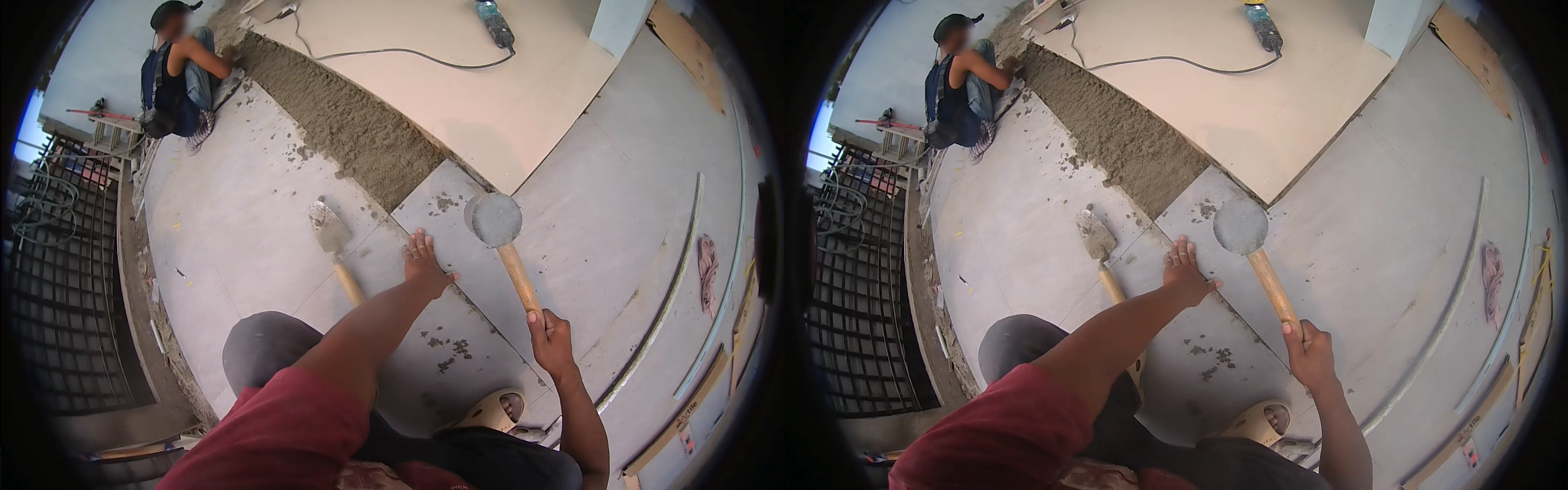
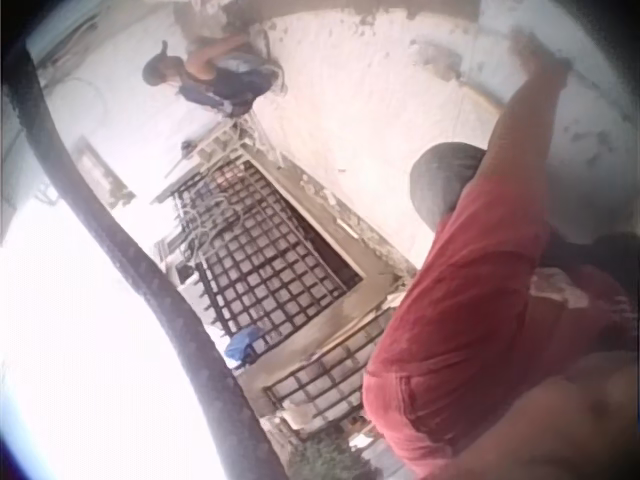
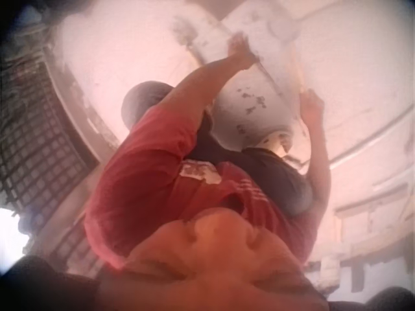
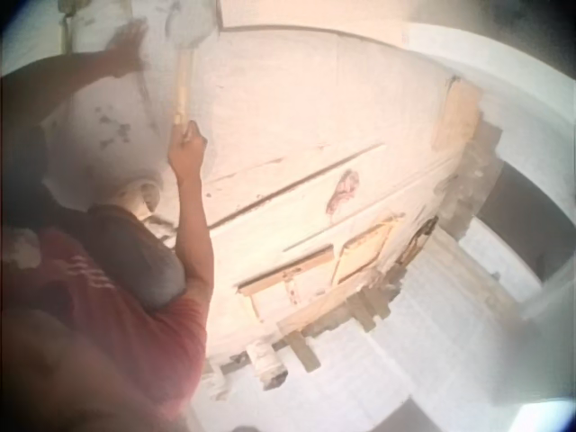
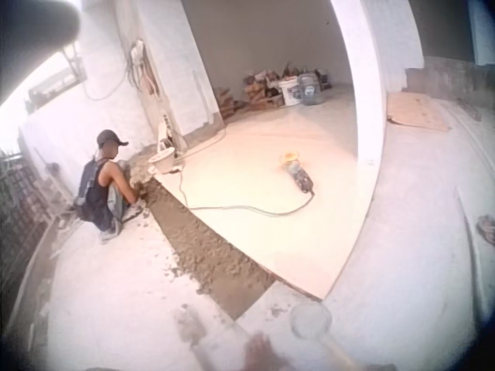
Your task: The person kneels on the floor and uses a trowel to spread mortar, then places a large white tile. They use a rubber mallet to tap the tile into place and a trowel to clean excess mortar from the edges. Another person is visible in the background also working on the floor.
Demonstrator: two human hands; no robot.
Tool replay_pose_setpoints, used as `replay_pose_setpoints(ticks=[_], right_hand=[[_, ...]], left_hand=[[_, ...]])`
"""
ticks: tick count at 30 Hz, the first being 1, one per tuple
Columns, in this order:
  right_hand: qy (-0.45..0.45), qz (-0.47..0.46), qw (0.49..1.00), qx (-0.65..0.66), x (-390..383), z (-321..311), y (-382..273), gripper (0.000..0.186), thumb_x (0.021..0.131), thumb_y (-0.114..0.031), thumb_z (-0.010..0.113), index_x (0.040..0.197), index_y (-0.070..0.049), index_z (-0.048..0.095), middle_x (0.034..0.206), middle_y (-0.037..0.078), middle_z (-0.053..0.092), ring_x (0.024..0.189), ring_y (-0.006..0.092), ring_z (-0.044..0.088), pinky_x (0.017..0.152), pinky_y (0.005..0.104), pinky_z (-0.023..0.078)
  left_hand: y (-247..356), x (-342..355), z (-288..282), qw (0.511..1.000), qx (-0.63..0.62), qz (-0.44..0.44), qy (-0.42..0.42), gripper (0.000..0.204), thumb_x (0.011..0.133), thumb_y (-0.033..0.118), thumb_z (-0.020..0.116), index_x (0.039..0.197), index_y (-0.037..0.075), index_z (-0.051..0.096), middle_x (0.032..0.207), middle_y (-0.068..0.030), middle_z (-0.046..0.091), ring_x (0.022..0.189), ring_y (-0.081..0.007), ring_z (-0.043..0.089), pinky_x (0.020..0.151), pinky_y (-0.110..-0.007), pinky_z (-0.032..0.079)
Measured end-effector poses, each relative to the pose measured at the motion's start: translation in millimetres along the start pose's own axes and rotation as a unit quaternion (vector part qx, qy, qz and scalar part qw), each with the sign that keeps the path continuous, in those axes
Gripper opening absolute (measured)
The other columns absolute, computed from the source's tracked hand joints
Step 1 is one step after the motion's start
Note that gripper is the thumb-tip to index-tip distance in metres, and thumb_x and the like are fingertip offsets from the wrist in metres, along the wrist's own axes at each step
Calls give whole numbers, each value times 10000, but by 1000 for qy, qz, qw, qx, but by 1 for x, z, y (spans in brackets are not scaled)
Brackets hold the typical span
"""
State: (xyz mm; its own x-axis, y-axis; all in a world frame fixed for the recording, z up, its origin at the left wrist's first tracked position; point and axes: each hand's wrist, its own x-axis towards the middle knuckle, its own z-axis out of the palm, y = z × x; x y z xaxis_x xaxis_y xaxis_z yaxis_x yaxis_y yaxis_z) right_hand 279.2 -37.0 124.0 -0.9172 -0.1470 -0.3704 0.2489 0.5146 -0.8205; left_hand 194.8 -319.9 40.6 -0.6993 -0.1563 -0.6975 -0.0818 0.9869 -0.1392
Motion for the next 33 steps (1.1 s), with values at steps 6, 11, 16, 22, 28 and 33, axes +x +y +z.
replay_pose_setpoints(ticks=[6,11,16,22,28,33], right_hand=[[78,-147,986,-29,-15,26,64,407,981,-351,607,798,8,551,532,102,496,472,165,478,471,367,397],[-16,-2,998,-65,2,1,19,465,997,-377,587,763,24,562,528,121,506,456,178,481,473,366,400],[48,-91,995,3,-24,9,48,416,991,-324,604,756,14,545,545,110,509,476,166,495,480,362,402],[-6,31,998,-49,0,5,23,462,992,-385,598,756,11,567,554,97,506,478,151,443,472,355,375],[83,-146,986,23,-20,14,40,396,996,-343,587,781,-16,529,548,76,473,484,146,444,471,335,378],[24,25,998,-49,-2,19,70,435,1020,-367,551,775,-8,534,531,59,436,500,120,449,473,339,370]], left_hand=[[10,9,10,999,-23,3,26,1109,887,751,456,1589,19,6,1665,-183,-74,1538,-355,-60,1228,-469,83],[3,3,5,999,-25,-5,24,1115,880,751,469,1589,17,22,1665,-183,-66,1537,-355,-66,1226,-476,88],[12,3,6,1000,-20,9,16,1108,891,752,438,1581,-7,18,1659,-206,-69,1535,-365,-69,1224,-478,92],[3,-1,-6,1000,12,8,-3,1092,917,736,400,1565,-55,16,1641,-261,-81,1529,-399,-51,1222,-489,88],[30,0,-37,998,48,46,-18,1241,814,800,527,1574,-28,2,1640,-270,-63,1526,-417,-35,1217,-523,67],[32,0,-28,994,28,100,33,1328,758,841,556,1569,-31,-32,1629,-292,-71,1522,-428,-44,1222,-520,61]])
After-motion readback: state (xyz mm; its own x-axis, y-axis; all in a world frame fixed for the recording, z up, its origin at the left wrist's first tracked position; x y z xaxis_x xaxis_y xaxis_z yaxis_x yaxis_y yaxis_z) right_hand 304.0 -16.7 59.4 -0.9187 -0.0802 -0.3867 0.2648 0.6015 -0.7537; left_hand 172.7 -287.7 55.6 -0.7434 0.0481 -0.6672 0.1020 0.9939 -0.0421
